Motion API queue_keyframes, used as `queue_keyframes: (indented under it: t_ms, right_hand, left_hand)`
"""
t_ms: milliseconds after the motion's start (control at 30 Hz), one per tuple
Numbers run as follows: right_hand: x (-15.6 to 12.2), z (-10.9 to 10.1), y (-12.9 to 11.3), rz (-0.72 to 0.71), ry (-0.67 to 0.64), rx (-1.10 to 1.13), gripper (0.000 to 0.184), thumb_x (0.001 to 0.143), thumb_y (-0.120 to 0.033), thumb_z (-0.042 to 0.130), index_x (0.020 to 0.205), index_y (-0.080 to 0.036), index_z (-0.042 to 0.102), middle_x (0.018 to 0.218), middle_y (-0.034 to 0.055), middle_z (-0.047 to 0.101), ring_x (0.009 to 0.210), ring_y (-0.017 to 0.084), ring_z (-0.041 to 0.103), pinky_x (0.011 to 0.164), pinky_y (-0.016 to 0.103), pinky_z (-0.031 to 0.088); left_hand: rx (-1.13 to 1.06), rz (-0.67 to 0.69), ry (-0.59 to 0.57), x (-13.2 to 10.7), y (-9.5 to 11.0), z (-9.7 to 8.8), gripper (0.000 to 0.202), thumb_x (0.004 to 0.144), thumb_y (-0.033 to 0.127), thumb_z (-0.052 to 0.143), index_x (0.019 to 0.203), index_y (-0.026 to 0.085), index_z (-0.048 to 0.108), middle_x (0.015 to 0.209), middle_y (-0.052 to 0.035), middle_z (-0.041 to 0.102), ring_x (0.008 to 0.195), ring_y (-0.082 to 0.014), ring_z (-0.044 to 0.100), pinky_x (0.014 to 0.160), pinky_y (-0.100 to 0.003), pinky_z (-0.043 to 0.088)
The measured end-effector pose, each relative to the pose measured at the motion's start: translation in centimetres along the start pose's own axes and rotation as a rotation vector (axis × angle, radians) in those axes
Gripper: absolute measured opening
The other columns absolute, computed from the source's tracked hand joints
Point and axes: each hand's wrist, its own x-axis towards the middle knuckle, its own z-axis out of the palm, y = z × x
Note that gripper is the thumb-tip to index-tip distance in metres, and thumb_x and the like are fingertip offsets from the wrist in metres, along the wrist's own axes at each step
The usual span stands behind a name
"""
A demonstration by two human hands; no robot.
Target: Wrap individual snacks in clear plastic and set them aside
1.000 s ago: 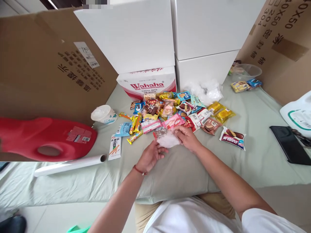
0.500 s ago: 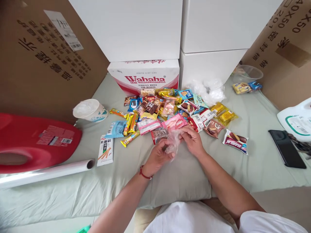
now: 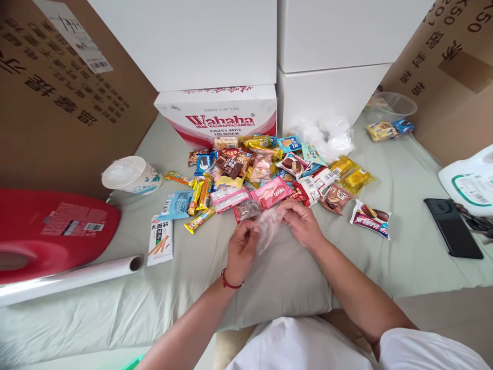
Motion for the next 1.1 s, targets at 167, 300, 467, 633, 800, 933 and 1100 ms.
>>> queue_keyframes:
  t_ms: [167,300,467,633,800,933,1100]
  right_hand:
    - [0.0,-0.2,-0.1,0.141,0.057,0.094,0.046,0.087,-0.066,0.065,0.114,-0.028,0.062,0.103,0.0057,0.061,0.092,0.020,0.063,0.081,0.037,0.058]
    - [-1.0,1.1,1.0,0.151,-0.055,-0.010,0.066,0.077,-0.060,0.079,0.129,-0.028,0.055,0.114,0.0082,0.064,0.100,0.022,0.063,0.078,0.034,0.057]
    - [-0.8,0.7,0.5,0.253,-0.075,0.008,0.040,0.077,-0.048,0.083,0.104,-0.023,0.068,0.082,-0.0010,0.065,0.069,0.013,0.058,0.064,0.025,0.049]
    - [0.5,-1.8,-1.0,0.369,-0.038,0.008,0.044,0.073,-0.055,0.082,0.097,-0.021,0.067,0.070,-0.0036,0.058,0.055,0.012,0.051,0.049,0.024,0.043]
    - [-0.2,-2.2,-3.0,0.001,0.301,-0.444,0.030,0.090,-0.052,0.066,0.093,-0.022,0.066,0.078,0.0010,0.062,0.064,0.015,0.053,0.057,0.027,0.045]
    - [-1.9,0.0,-5.1,-0.238,-0.045,-0.659,0.022,0.093,-0.042,0.067,0.110,-0.027,0.069,0.103,0.0055,0.067,0.077,0.017,0.059,0.064,0.028,0.047]
    - [-2.5,2.9,-3.4,-0.249,-0.423,-0.742,0.040,0.096,-0.033,0.062,0.136,-0.028,0.062,0.110,0.0080,0.069,0.082,0.019,0.063,0.072,0.031,0.050]
  left_hand:
    - [-0.124,-0.104,0.131,-0.2,-0.2,0.0,0.034,0.093,0.057,0.060,0.093,0.024,0.061,0.076,0.0009,0.056,0.068,-0.0165,0.045,0.065,-0.027,0.035]
    - [-0.085,-0.097,0.210,-0.4,-0.5,0.1,0.034,0.091,0.059,0.064,0.093,0.025,0.060,0.076,0.0007,0.056,0.068,-0.0172,0.045,0.066,-0.028,0.037]
    - [-0.317,-0.226,0.202,1.1,-0.6,-0.6,0.040,0.084,0.060,0.071,0.089,0.023,0.058,0.067,0.0047,0.051,0.057,-0.0117,0.042,0.055,-0.024,0.036]
    - [-0.545,-0.341,0.150,2.7,0.2,-1.7,0.047,0.069,0.055,0.086,0.086,0.020,0.061,0.076,0.0040,0.060,0.066,-0.0109,0.052,0.061,-0.023,0.044]
    - [-0.520,-0.359,0.181,2.6,0.5,-1.6,0.049,0.069,0.059,0.085,0.079,0.021,0.056,0.064,0.0077,0.049,0.052,-0.0076,0.037,0.047,-0.020,0.032]
    - [-0.505,-0.336,0.155,2.4,0.1,-1.4,0.049,0.071,0.060,0.083,0.078,0.021,0.054,0.062,0.0082,0.043,0.050,-0.0073,0.030,0.043,-0.020,0.026]
    - [-0.529,-0.319,0.155,2.4,-0.1,-1.5,0.049,0.071,0.061,0.083,0.080,0.022,0.056,0.062,0.0078,0.047,0.050,-0.0075,0.034,0.045,-0.021,0.027]
